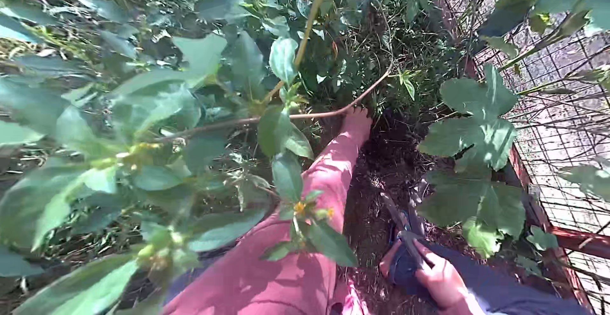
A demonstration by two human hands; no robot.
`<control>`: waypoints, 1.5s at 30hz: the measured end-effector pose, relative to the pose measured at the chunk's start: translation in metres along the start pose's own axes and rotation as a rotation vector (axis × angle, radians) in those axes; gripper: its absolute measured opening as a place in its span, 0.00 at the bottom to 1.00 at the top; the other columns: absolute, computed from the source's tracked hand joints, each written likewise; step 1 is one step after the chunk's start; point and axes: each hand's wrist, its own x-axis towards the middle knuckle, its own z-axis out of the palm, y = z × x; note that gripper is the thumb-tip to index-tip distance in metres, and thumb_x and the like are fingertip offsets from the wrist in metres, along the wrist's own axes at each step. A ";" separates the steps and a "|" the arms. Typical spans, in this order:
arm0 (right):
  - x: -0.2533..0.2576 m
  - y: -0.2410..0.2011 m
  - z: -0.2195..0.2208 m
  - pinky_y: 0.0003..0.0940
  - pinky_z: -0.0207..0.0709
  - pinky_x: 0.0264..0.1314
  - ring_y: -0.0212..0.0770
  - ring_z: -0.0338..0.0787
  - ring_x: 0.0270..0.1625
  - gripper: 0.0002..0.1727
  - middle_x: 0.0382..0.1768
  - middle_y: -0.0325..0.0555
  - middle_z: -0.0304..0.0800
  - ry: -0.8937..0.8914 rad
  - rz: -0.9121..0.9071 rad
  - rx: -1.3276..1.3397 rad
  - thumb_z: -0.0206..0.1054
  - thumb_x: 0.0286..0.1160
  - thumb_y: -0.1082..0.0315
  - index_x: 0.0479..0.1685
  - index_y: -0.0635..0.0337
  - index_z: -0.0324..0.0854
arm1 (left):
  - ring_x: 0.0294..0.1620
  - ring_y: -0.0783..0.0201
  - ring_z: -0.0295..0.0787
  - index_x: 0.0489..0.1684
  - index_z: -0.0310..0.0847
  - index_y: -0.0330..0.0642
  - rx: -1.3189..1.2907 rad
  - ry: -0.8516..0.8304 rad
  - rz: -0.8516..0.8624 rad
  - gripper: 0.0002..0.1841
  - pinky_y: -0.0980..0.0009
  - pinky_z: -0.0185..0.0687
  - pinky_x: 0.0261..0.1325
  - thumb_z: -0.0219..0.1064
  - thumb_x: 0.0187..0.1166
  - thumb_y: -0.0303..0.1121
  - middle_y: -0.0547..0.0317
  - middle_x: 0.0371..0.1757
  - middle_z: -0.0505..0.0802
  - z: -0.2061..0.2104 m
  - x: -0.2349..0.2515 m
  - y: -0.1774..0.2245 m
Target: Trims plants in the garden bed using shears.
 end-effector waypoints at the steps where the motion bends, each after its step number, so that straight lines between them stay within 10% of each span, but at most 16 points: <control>1: 0.017 -0.003 0.012 0.69 0.75 0.73 0.56 0.85 0.74 0.47 0.75 0.50 0.84 0.000 0.007 -0.043 0.72 0.65 0.59 0.92 0.24 0.60 | 0.81 0.38 0.73 0.63 0.90 0.45 0.014 0.006 0.070 0.18 0.36 0.62 0.84 0.72 0.77 0.38 0.44 0.76 0.84 0.003 0.000 0.007; 7: 0.059 -0.002 0.030 0.66 0.79 0.69 0.56 0.87 0.70 0.50 0.73 0.51 0.85 0.046 -0.007 0.042 0.76 0.62 0.58 0.92 0.20 0.58 | 0.83 0.44 0.74 0.63 0.90 0.47 0.001 -0.096 0.403 0.18 0.43 0.56 0.91 0.68 0.76 0.24 0.47 0.75 0.87 0.052 -0.022 0.057; 12: 0.034 0.002 -0.018 0.40 0.83 0.72 0.37 0.89 0.67 0.41 0.68 0.47 0.89 0.170 -0.180 0.451 0.77 0.54 0.73 0.79 0.54 0.79 | 0.81 0.44 0.76 0.67 0.86 0.39 0.137 -0.275 0.279 0.18 0.45 0.56 0.91 0.61 0.81 0.22 0.46 0.75 0.86 0.083 -0.022 0.066; 18: -0.019 0.024 -0.021 0.35 0.84 0.26 0.40 0.88 0.27 0.37 0.38 0.49 0.90 0.043 -0.065 1.063 0.53 0.78 0.73 0.92 0.57 0.53 | 0.81 0.45 0.77 0.66 0.86 0.34 0.164 -0.436 0.140 0.18 0.48 0.47 0.96 0.57 0.89 0.34 0.43 0.71 0.89 0.078 -0.015 0.042; 21: -0.007 0.018 -0.011 0.34 0.82 0.18 0.41 0.88 0.22 0.17 0.31 0.49 0.87 -0.046 0.136 1.531 0.41 0.91 0.63 0.69 0.54 0.67 | 0.80 0.46 0.78 0.68 0.85 0.36 0.223 -0.449 0.160 0.18 0.48 0.49 0.94 0.55 0.90 0.34 0.44 0.72 0.89 0.071 -0.020 0.039; 25: 0.042 0.002 -0.019 0.35 0.82 0.14 0.43 0.87 0.18 0.25 0.28 0.50 0.87 -0.283 0.113 1.827 0.38 0.88 0.52 0.43 0.60 0.75 | 0.76 0.43 0.81 0.65 0.87 0.41 0.272 -0.353 0.265 0.17 0.42 0.56 0.90 0.62 0.81 0.25 0.44 0.68 0.90 0.081 -0.025 0.051; 32: -0.009 -0.007 -0.037 0.38 0.86 0.20 0.44 0.90 0.25 0.22 0.32 0.52 0.90 0.030 -0.001 1.564 0.36 0.93 0.61 0.46 0.64 0.75 | 0.81 0.41 0.75 0.83 0.74 0.50 0.267 -0.485 0.146 0.29 0.40 0.52 0.90 0.65 0.80 0.27 0.41 0.76 0.84 0.083 -0.027 0.074; 38: -0.049 0.032 -0.022 0.30 0.80 0.15 0.40 0.89 0.26 0.37 0.40 0.49 0.87 0.115 -0.066 1.226 0.50 0.83 0.71 0.95 0.53 0.46 | 0.81 0.41 0.75 0.72 0.82 0.37 0.238 -0.541 0.139 0.20 0.39 0.48 0.92 0.62 0.82 0.29 0.40 0.74 0.86 0.081 -0.027 0.070; 45: 0.054 -0.012 -0.008 0.30 0.76 0.12 0.39 0.85 0.20 0.11 0.29 0.49 0.87 0.006 0.126 1.399 0.50 0.92 0.67 0.55 0.64 0.75 | 0.70 0.40 0.86 0.66 0.87 0.44 -0.033 -0.296 -0.062 0.18 0.34 0.64 0.83 0.68 0.79 0.35 0.42 0.64 0.92 0.052 -0.016 0.056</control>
